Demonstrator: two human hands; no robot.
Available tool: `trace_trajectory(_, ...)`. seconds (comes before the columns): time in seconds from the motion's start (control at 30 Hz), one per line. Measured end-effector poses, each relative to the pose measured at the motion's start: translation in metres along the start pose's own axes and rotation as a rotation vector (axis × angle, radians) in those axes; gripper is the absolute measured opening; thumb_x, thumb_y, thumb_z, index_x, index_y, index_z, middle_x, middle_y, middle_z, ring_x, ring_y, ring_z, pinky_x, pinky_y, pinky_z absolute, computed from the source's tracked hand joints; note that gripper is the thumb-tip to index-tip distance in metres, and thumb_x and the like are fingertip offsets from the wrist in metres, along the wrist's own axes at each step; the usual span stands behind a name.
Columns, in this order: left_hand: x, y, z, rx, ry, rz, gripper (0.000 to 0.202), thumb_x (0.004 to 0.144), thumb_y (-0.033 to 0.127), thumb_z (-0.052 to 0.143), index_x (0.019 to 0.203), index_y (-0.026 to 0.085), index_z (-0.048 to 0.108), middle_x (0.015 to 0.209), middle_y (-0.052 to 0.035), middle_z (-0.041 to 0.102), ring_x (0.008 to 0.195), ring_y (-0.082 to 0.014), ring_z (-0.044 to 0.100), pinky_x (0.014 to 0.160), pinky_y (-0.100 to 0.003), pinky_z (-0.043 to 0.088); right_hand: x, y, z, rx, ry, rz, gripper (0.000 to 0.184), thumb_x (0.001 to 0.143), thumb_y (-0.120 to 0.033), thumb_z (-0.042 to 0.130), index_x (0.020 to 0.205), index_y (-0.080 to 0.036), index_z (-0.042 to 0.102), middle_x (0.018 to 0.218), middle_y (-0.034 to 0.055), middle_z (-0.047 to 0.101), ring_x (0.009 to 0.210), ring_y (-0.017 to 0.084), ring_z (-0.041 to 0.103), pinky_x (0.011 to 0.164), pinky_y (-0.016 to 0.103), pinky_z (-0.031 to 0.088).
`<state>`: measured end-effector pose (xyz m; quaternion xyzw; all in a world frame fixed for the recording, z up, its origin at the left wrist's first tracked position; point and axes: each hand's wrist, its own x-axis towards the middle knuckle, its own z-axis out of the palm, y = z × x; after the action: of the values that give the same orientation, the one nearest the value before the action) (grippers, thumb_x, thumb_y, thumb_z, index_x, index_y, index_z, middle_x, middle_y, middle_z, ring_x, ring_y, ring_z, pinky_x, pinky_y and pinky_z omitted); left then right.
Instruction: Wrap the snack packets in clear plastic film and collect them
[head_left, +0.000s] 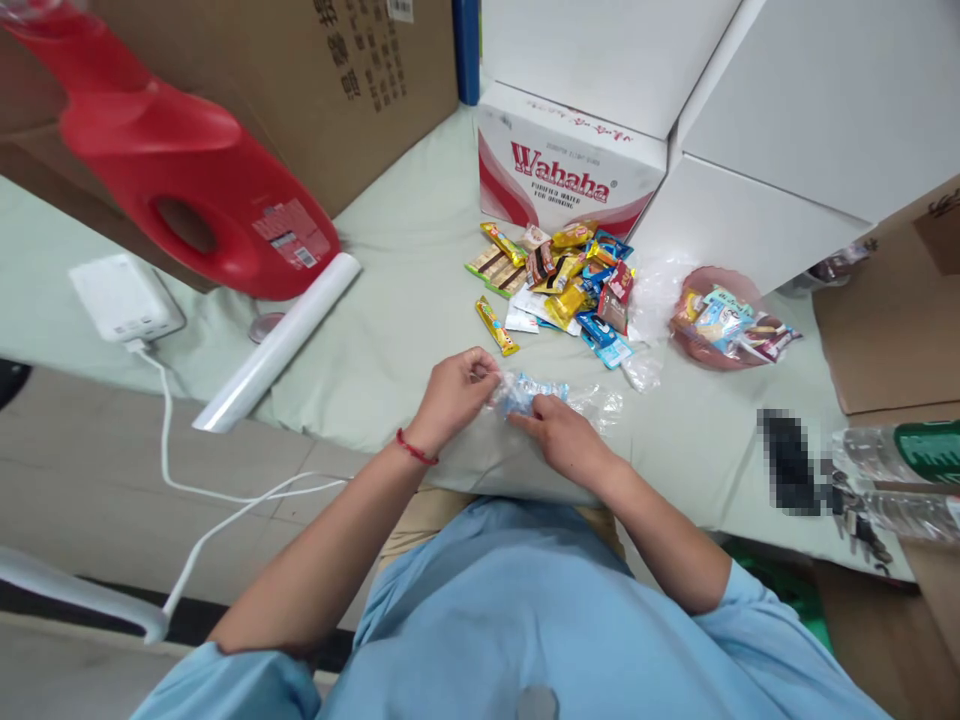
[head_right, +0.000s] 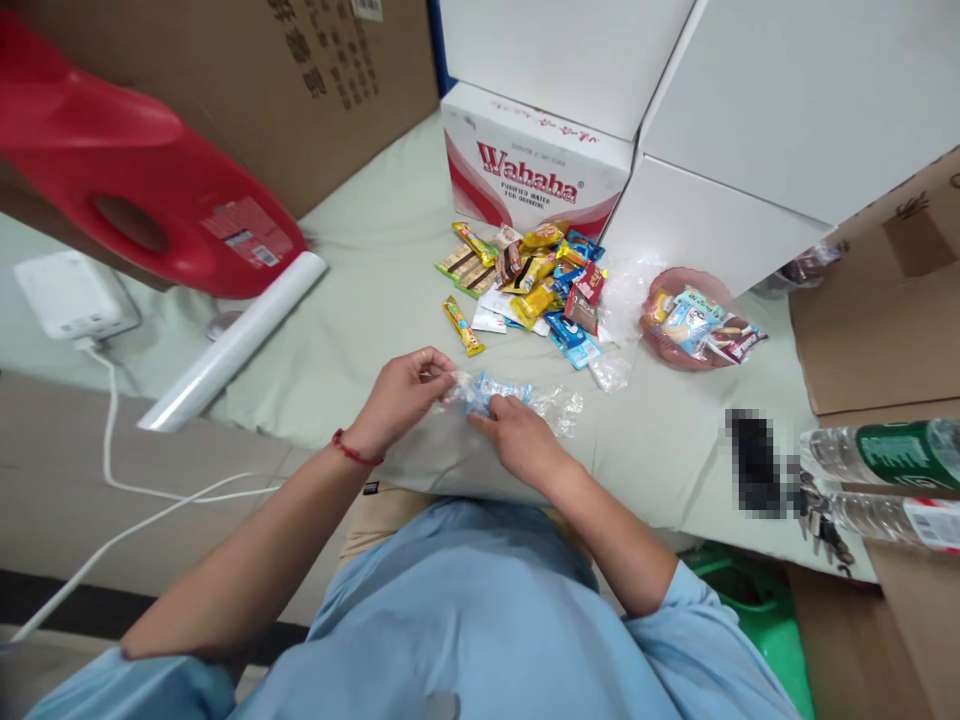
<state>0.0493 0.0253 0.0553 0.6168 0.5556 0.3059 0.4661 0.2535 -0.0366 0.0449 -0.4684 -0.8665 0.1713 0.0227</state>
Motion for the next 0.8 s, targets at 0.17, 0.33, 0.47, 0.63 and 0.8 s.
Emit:
trace_trajectory(0.17,-0.011,0.018,0.048,-0.01,-0.057,0.05,0.025,0.085,0.018,0.052,0.098,0.019,0.073,0.095,-0.0049,0.078,0.089,-0.0208,0.073,0.083,-0.035,0.06,-0.006,0.003,0.009,0.162,0.145,-0.069,0.038,0.1,-0.012,0.048,0.129,-0.021,0.072,0.14,0.0149,0.06,0.126,0.029,0.052,0.106,0.045,0.047)
trace_trajectory(0.33,-0.023,0.01,0.071,0.358,-0.057,0.282,0.043,0.087,0.014,0.049,0.123,0.019,0.072,0.13,-0.0122,0.069,0.124,-0.0256,0.063,0.11,-0.043,0.053,-0.042,0.02,-0.005,0.453,0.203,-0.062,0.028,0.1,-0.021,0.051,0.114,-0.026,0.076,0.12,0.0089,0.072,0.112,0.025,0.065,0.098,0.041,0.054)
trace_trajectory(0.47,-0.04,0.009,0.078,0.679,-0.082,0.346,0.054,0.089,0.016,0.054,0.143,0.017,0.06,0.15,-0.018,0.057,0.136,-0.0319,0.055,0.107,-0.05,0.049,-0.05,0.049,-0.005,0.28,0.679,0.436,0.032,0.105,-0.037,0.049,0.123,-0.023,0.071,0.108,0.0126,0.069,0.108,0.029,0.062,0.101,0.049,0.05)
trace_trajectory(0.63,-0.046,0.01,0.083,0.857,-0.075,0.376,0.049,0.098,0.016,0.047,0.145,0.016,0.059,0.154,-0.0166,0.057,0.13,-0.0335,0.056,0.097,-0.05,0.047,-0.042,0.063,0.008,0.127,0.562,0.516,0.029,0.096,-0.043,0.063,0.109,-0.018,0.072,0.125,0.0193,0.062,0.123,0.037,0.052,0.109,0.057,0.044)
trace_trajectory(0.8,-0.045,0.008,0.083,0.878,-0.045,0.418,0.043,0.103,0.017,0.042,0.14,0.018,0.064,0.154,-0.0136,0.058,0.123,-0.0313,0.059,0.093,-0.048,0.045,-0.031,0.036,-0.011,0.346,0.529,0.408,0.013,0.1,-0.031,0.054,0.1,-0.023,0.065,0.102,0.0096,0.066,0.093,0.024,0.063,0.084,0.036,0.053)
